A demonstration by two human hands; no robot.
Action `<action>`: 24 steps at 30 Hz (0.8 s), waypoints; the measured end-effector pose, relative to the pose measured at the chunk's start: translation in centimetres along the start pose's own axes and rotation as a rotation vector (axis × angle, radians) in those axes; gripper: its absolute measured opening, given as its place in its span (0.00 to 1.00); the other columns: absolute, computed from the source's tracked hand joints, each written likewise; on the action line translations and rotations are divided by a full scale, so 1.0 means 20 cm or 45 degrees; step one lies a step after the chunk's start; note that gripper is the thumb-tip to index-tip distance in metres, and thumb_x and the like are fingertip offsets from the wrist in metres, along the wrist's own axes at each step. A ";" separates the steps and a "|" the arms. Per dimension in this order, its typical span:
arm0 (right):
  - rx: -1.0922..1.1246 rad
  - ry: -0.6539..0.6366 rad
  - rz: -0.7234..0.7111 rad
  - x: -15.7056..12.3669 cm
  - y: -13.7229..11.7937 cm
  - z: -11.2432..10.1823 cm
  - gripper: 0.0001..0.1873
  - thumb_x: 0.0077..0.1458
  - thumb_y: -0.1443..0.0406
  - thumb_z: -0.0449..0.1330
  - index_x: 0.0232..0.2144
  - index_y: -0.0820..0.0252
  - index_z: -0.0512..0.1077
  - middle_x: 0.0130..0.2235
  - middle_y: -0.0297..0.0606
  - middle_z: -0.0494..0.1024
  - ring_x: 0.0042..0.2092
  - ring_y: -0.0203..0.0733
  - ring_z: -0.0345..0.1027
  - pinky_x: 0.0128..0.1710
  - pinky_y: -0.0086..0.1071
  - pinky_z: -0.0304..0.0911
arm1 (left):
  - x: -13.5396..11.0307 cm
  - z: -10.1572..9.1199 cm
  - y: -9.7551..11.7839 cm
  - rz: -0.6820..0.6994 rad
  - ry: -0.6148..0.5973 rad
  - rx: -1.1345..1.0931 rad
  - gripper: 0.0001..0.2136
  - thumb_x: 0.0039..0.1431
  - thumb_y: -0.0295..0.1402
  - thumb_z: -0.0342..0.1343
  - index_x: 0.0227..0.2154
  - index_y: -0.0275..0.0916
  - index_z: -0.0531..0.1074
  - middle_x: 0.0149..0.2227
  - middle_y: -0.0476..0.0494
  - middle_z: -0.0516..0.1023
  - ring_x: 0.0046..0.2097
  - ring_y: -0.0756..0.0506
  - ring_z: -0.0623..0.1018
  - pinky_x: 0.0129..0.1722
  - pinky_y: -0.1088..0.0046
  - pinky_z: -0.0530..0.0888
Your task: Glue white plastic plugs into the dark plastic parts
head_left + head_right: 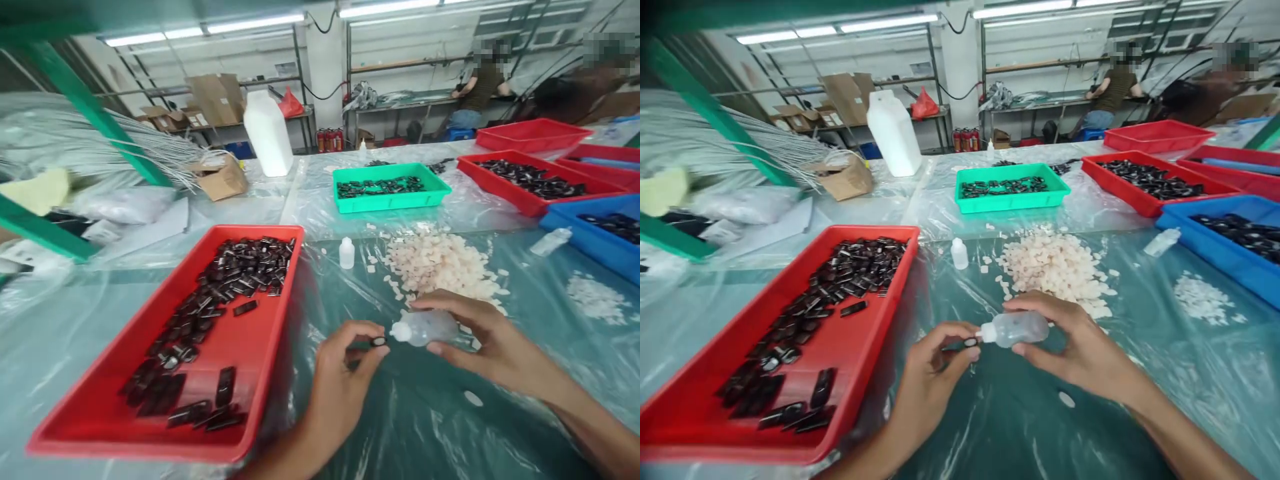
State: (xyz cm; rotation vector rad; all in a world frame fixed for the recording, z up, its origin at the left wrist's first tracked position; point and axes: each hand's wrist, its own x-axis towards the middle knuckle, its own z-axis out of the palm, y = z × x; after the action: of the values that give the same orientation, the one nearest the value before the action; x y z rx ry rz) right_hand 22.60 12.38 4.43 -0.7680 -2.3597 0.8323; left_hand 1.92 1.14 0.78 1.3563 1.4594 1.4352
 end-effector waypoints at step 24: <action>-0.514 0.119 -0.148 -0.17 -0.11 0.04 0.30 0.58 0.60 0.62 0.62 0.40 0.68 0.56 0.30 0.76 0.48 0.49 0.80 0.42 0.29 0.82 | 0.03 -0.12 -0.03 0.301 -0.121 0.243 0.13 0.63 0.20 0.61 0.46 0.44 0.76 0.41 0.50 0.82 0.44 0.50 0.82 0.44 0.79 0.79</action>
State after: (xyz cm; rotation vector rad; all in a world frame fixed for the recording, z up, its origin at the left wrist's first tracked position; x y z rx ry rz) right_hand 23.67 8.42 4.40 -0.7955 -2.4896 0.2645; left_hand -0.66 1.09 0.79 1.7407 1.4412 1.3795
